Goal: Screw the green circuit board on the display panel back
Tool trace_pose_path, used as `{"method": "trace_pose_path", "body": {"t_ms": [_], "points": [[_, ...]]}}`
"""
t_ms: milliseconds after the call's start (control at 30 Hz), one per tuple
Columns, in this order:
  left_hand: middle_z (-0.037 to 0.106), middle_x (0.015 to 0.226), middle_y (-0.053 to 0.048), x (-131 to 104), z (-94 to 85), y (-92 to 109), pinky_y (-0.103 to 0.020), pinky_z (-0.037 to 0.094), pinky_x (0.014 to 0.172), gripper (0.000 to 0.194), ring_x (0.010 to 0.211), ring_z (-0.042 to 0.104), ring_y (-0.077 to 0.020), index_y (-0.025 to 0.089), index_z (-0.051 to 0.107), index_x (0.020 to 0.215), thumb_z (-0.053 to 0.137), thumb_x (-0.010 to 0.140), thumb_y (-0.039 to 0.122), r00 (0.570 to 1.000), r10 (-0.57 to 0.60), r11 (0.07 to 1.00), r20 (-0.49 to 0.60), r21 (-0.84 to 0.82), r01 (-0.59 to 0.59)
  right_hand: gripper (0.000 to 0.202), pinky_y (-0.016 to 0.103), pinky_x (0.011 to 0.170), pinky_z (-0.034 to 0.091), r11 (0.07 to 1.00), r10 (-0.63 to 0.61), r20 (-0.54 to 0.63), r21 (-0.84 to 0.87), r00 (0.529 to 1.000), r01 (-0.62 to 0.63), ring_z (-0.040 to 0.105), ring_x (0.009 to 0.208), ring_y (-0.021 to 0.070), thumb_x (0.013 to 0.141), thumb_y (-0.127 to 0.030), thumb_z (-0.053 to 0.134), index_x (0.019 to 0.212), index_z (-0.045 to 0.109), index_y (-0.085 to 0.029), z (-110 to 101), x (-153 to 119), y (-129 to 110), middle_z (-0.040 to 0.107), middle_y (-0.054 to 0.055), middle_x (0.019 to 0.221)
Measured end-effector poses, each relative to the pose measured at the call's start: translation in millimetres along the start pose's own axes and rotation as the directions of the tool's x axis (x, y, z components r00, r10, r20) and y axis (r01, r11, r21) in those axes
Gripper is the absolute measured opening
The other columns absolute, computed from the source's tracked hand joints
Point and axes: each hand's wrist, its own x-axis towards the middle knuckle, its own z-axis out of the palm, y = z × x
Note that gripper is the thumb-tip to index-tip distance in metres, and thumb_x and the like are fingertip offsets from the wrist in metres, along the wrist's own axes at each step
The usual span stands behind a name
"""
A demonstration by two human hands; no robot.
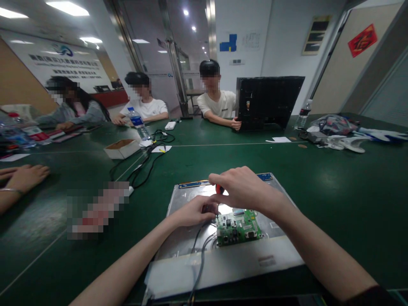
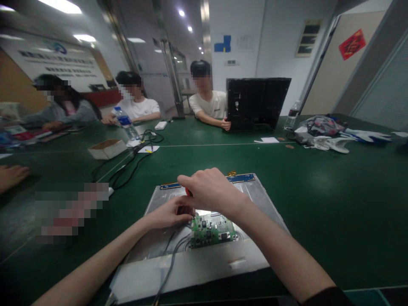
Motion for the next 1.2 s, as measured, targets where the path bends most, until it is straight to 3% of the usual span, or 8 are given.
{"method": "trace_pose_path", "body": {"t_ms": [200, 467, 633, 833, 1033, 1200], "points": [[0.056, 0.066, 0.002, -0.5, 1.3, -2.7, -0.022, 0.04, 0.056, 0.004, 0.06, 0.051, -0.0129, 0.015, 0.059, 0.077, 0.061, 0.074, 0.016, 1.0, -0.004, 1.0, -0.023, 0.02, 0.004, 0.014, 0.026, 0.049, 0.019, 0.997, -0.031, 0.004, 0.065, 1.0, 0.03, 0.049, 0.06, 0.0115, 0.083, -0.025, 0.052, 0.096, 0.051, -0.018, -2.1, -1.0, -3.0, 0.065, 0.002, 0.084], [0.059, 0.072, 0.002, -0.4, 0.9, -1.1, -0.023, 0.043, 0.06, 0.009, 0.064, 0.054, -0.0136, 0.015, 0.059, 0.084, 0.061, 0.075, 0.016, 1.0, 0.009, 1.0, -0.004, 0.001, -0.009, 0.014, 0.027, 0.05, 0.018, 1.0, 0.006, 0.022, 0.003, 1.0, -0.006, 0.051, 0.06, 0.0123, 0.09, -0.031, 0.048, 0.095, 0.052, -0.019, 0.0, 1.1, -3.0, 0.067, 0.002, 0.081], [0.057, 0.068, 0.003, -1.0, 0.4, -0.5, -0.023, 0.042, 0.059, 0.005, 0.062, 0.054, -0.0133, 0.015, 0.059, 0.079, 0.06, 0.075, 0.012, 1.0, 0.01, 1.0, -0.013, 0.021, -0.01, 0.015, 0.025, 0.05, 0.02, 0.998, -0.03, 0.015, 0.06, 0.999, 0.029, 0.048, 0.06, 0.0116, 0.083, -0.026, 0.053, 0.095, 0.051, -0.018, -3.6, -1.0, -3.0, 0.065, 0.002, 0.084], [0.058, 0.069, 0.003, -0.6, 0.8, 0.3, -0.023, 0.043, 0.06, 0.006, 0.062, 0.054, -0.0128, 0.016, 0.06, 0.08, 0.061, 0.075, 0.014, 1.0, 0.018, 1.0, -0.012, 0.015, -0.017, 0.015, 0.026, 0.05, 0.018, 1.0, 0.006, 0.034, 0.002, 0.999, -0.006, 0.048, 0.058, 0.0116, 0.09, -0.033, 0.048, 0.094, 0.053, -0.019, -2.4, 0.5, -2.2, 0.066, 0.002, 0.078], [0.058, 0.067, 0.002, -0.8, 1.8, -1.1, -0.024, 0.042, 0.059, 0.005, 0.061, 0.053, -0.0139, 0.015, 0.061, 0.078, 0.062, 0.073, 0.014, 0.999, 0.007, 0.999, -0.036, 0.039, -0.005, 0.017, 0.026, 0.049, 0.019, 0.998, -0.034, -0.011, 0.059, 0.999, 0.035, 0.047, 0.059, 0.0113, 0.083, -0.028, 0.053, 0.096, 0.051, -0.018, -0.6, -1.1, -3.3, 0.066, 0.002, 0.084], [0.06, 0.073, 0.001, -1.2, 0.9, -1.7, -0.025, 0.043, 0.061, 0.008, 0.064, 0.055, -0.0147, 0.016, 0.062, 0.083, 0.062, 0.076, 0.019, 0.999, -0.035, 0.998, -0.004, 0.043, 0.035, 0.016, 0.027, 0.049, 0.017, 1.0, -0.005, 0.001, -0.01, 1.0, 0.005, 0.046, 0.057, 0.0114, 0.09, -0.033, 0.047, 0.096, 0.053, -0.02, 1.0, 1.5, -2.8, 0.066, 0.002, 0.078]]}}
